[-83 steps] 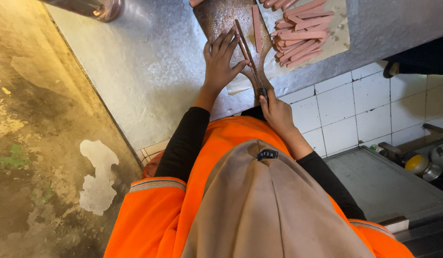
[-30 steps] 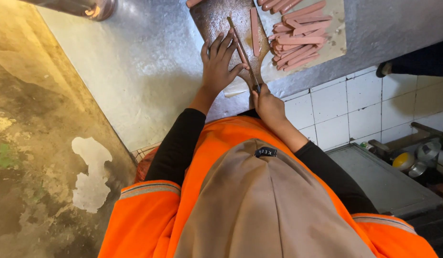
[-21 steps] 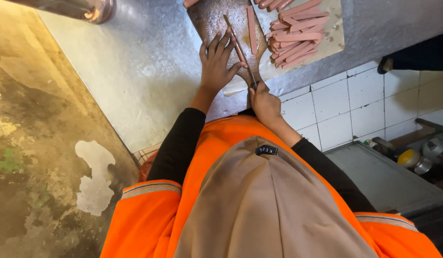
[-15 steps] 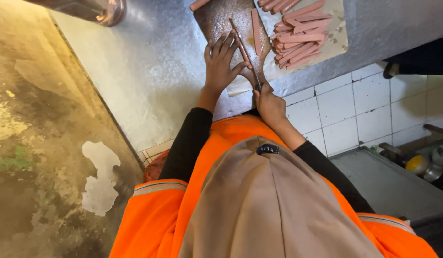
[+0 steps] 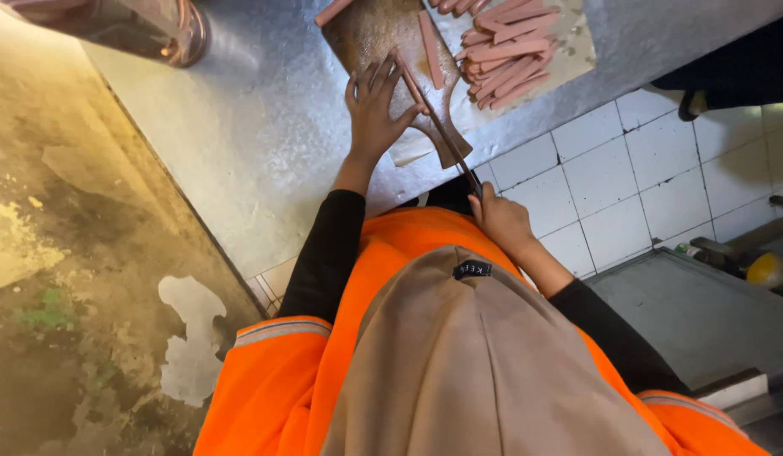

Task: Slicing sausages into thin strips on a cutting board.

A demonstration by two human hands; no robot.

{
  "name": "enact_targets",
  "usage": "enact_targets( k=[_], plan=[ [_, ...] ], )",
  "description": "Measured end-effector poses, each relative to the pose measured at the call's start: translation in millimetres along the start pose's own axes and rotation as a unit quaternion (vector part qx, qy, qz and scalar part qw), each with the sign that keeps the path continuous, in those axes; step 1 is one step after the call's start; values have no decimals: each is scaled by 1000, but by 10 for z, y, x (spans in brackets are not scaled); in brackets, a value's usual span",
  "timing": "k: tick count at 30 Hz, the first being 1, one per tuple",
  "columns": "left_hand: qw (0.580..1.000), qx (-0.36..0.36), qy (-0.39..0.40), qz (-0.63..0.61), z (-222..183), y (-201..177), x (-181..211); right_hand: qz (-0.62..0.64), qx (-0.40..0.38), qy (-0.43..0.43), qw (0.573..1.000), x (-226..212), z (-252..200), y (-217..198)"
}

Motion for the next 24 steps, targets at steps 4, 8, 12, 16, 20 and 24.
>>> enact_targets(
  k=[4, 8, 12, 16, 20, 24],
  plan=[
    [1000, -12, 7, 17, -15, 19, 18, 64, -70, 35, 995, 19, -125, -186],
    [999, 14, 6, -31, -27, -46, 69, 188, -113, 57, 974, 40, -141, -276],
    [998, 52, -10, -23, 1, -34, 70, 372, -138, 102, 912, 85, -146, -367],
    [997, 67, -26, 19, 92, -128, 320, 457, -157, 127, 866, 292, -205, -394],
    [981, 53, -113, 147, 295, 130, 331, 516, -85, 122, 844, 641, -202, -479],
    [954, -69, -192, 221, 573, 680, 126, 565, 29, 147, 811, 948, -142, -798]
  ],
)
Point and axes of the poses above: each hand's wrist, its own z-axis towards the middle knuckle, its own y-axis out of the palm, x = y × z, the point moved 7 cm from there along z, towards the middle knuckle, and after that the axes turned 1 degree about y, right-handed, at the moved point
